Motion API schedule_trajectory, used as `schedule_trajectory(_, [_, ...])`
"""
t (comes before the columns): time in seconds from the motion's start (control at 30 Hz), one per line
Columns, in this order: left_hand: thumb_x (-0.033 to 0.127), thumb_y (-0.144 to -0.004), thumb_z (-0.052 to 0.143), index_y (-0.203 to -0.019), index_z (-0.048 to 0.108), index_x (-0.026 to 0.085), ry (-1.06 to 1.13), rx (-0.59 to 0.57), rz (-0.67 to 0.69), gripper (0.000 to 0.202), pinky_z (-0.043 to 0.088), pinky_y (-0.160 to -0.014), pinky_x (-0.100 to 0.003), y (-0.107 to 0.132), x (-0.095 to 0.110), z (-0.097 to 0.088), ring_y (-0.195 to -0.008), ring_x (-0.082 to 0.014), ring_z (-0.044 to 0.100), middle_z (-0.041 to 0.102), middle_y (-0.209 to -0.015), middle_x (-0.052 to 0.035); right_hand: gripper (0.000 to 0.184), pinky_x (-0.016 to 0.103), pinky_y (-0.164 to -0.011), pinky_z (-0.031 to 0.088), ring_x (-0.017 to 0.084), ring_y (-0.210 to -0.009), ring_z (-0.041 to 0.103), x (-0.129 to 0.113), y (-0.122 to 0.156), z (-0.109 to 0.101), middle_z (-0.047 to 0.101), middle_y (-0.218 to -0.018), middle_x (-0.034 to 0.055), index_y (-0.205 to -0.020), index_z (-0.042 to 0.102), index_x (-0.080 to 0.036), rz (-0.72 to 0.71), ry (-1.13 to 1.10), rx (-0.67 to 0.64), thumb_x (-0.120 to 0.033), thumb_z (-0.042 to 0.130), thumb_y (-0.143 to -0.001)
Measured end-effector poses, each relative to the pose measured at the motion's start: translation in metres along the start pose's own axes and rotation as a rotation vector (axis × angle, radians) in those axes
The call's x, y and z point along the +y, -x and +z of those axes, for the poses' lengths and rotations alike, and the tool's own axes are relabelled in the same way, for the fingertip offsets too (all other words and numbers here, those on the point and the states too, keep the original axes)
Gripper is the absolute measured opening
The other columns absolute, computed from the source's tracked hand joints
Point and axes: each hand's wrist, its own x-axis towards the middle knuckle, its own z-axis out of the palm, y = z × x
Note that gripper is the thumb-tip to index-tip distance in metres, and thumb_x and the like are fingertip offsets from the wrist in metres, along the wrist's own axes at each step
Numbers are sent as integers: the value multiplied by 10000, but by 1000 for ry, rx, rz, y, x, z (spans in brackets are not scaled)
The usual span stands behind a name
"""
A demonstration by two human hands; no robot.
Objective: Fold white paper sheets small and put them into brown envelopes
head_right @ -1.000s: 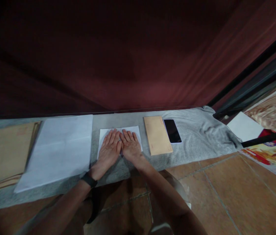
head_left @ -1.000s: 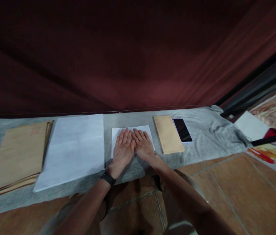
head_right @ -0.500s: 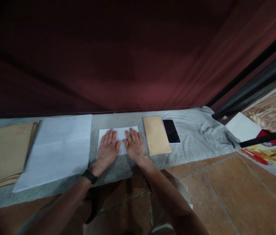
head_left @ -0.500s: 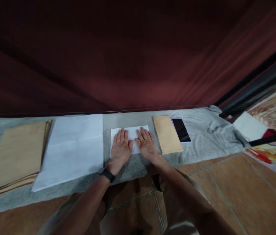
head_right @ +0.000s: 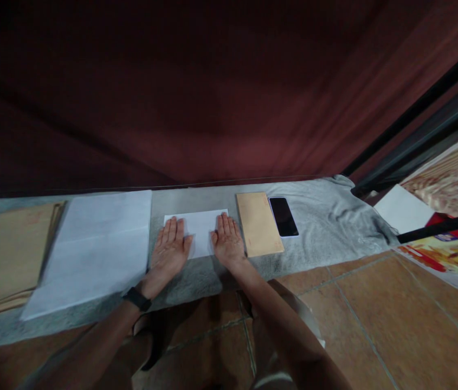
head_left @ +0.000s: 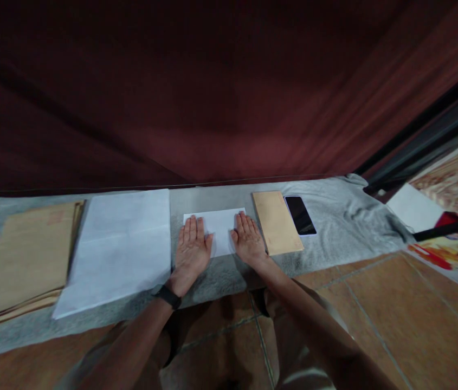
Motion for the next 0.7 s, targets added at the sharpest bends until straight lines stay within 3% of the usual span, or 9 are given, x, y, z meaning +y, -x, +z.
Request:
schedule_trajectory(0.3, [366,-1018,300,-1546,329,-14,7,-8,-34,651,217,-1253,-519,3,0,-3,-1556,-324,196,286,-1635,-250,583,501,-1219,297,304,-1505,329,5,10,-6,354,-1610,207,-1554,354,-17,23,3,-9,-326,354,-1060])
schedule_trajectory(0.43, [365,-1019,308,-1547,365,39,12,-12,-23,622,220,-1247,-546,3,1,-9,-1555,-337,195,256,-1651,-229,561,503,-1238,258,296,-1507,331,-1,6,-15,342,-1623,169,-1555,369,-47,-2,-15,-23,-323,316,-1069])
schedule_trajectory(0.7, [280,-1004,283,-1562,344,76,53,-41,144,597,180,-1282,-490,3,16,-18,-1567,-249,175,319,-1651,-133,529,436,-1262,248,214,-1529,292,-26,-7,-14,352,-1635,85,-1553,403,-133,-135,-149,-108,-315,308,-1066])
